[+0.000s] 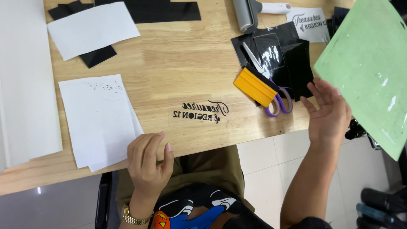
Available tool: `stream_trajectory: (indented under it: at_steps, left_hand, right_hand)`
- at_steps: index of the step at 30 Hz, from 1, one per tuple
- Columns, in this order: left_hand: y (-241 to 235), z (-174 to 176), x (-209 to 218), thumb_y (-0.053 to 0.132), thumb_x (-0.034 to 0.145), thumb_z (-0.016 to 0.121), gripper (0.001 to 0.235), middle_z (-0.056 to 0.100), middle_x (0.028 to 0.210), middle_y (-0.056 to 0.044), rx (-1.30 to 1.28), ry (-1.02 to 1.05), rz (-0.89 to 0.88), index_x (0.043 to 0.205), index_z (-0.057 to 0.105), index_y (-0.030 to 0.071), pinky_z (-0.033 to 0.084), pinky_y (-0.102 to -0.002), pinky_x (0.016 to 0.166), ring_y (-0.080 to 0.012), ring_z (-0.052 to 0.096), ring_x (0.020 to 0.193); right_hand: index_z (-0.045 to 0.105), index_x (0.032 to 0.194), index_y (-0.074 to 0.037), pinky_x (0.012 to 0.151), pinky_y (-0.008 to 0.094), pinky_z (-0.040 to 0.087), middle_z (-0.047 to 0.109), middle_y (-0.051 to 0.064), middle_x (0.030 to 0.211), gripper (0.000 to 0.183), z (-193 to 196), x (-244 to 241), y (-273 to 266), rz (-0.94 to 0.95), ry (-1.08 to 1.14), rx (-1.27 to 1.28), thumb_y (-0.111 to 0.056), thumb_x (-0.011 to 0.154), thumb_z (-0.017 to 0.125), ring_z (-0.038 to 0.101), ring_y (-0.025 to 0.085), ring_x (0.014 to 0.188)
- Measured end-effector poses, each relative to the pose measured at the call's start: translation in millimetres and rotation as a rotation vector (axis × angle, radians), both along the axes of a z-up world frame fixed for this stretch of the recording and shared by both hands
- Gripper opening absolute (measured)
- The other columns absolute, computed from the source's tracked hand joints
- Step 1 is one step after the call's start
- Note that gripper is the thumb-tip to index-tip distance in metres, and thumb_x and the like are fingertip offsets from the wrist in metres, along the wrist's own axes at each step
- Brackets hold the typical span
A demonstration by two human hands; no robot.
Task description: Apply transfer tape to a vinyl decal and weed out excess material using a fine tool
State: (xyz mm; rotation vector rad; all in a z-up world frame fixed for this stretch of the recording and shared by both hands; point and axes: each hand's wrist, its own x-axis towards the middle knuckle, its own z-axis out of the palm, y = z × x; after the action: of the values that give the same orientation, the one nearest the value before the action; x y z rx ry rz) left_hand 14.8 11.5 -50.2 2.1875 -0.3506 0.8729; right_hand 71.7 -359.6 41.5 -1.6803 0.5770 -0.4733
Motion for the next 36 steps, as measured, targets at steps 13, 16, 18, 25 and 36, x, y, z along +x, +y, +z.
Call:
stream_trajectory:
  at_steps: [13, 16, 18, 25, 36]
  left_hand:
    - [0.7, -6.0, 1.7, 0.006, 0.101, 0.062, 0.016, 0.069, 0.105, -0.019, 0.028, -0.061, -0.002, 0.108, 0.069, -0.006, 0.061, -0.041, 0.086, -0.0318, 0.068, 0.096]
    - [0.4, -6.4, 1.7, 0.005, 0.1, 0.062, 0.015, 0.068, 0.105, -0.019, 0.036, -0.061, 0.0, 0.109, 0.068, -0.005, 0.061, -0.041, 0.086, -0.032, 0.068, 0.096]
    - [0.3, -5.0, 1.6, 0.004, 0.1, 0.062, 0.014, 0.068, 0.106, -0.019, 0.05, -0.064, 0.004, 0.109, 0.068, -0.005, 0.061, -0.041, 0.087, -0.0322, 0.068, 0.096]
    - [0.3, -1.7, 2.9, 0.004, 0.1, 0.061, 0.015, 0.068, 0.105, -0.018, 0.073, -0.071, 0.022, 0.11, 0.068, -0.006, 0.06, -0.041, 0.086, -0.0319, 0.067, 0.095]
    - [-1.9, 8.1, 0.2, 0.004, 0.1, 0.061, 0.015, 0.067, 0.106, -0.019, 0.037, -0.029, 0.014, 0.109, 0.067, -0.006, 0.058, -0.043, 0.087, -0.0327, 0.067, 0.096]
  right_hand:
    - [0.075, 0.124, 0.008, 0.074, 0.048, 0.05, 0.073, 0.026, 0.12, 0.043, -79.4, -23.5, -75.4, -0.09, 0.027, -1.181, 0.009, 0.089, 0.052, 0.064, 0.039, 0.096]
    - [0.08, 0.12, 0.0, 0.076, 0.052, 0.052, 0.072, 0.017, 0.095, 0.024, -92.7, -14.1, -106.0, -0.16, 0.059, -1.278, -0.001, 0.1, 0.066, 0.064, 0.039, 0.088]
    - [0.083, 0.113, -0.006, 0.066, 0.048, 0.053, 0.07, 0.004, 0.077, 0.01, -104.7, -6.1, -127.8, -0.223, 0.092, -1.283, -0.011, 0.11, 0.076, 0.068, 0.028, 0.07]
    - [0.045, 0.07, -0.01, 0.057, 0.041, 0.038, 0.048, 0.003, 0.065, 0.054, -152.4, 13.6, -208.4, -0.21, 0.06, -1.573, -0.008, 0.109, 0.082, 0.045, 0.023, 0.059]
    - [0.057, 0.075, -0.008, 0.079, 0.033, 0.048, 0.062, 0.002, 0.069, 0.038, -50.8, -85.5, -77.8, -0.11, 0.424, -0.691, -0.01, 0.111, 0.043, 0.059, 0.014, 0.07]
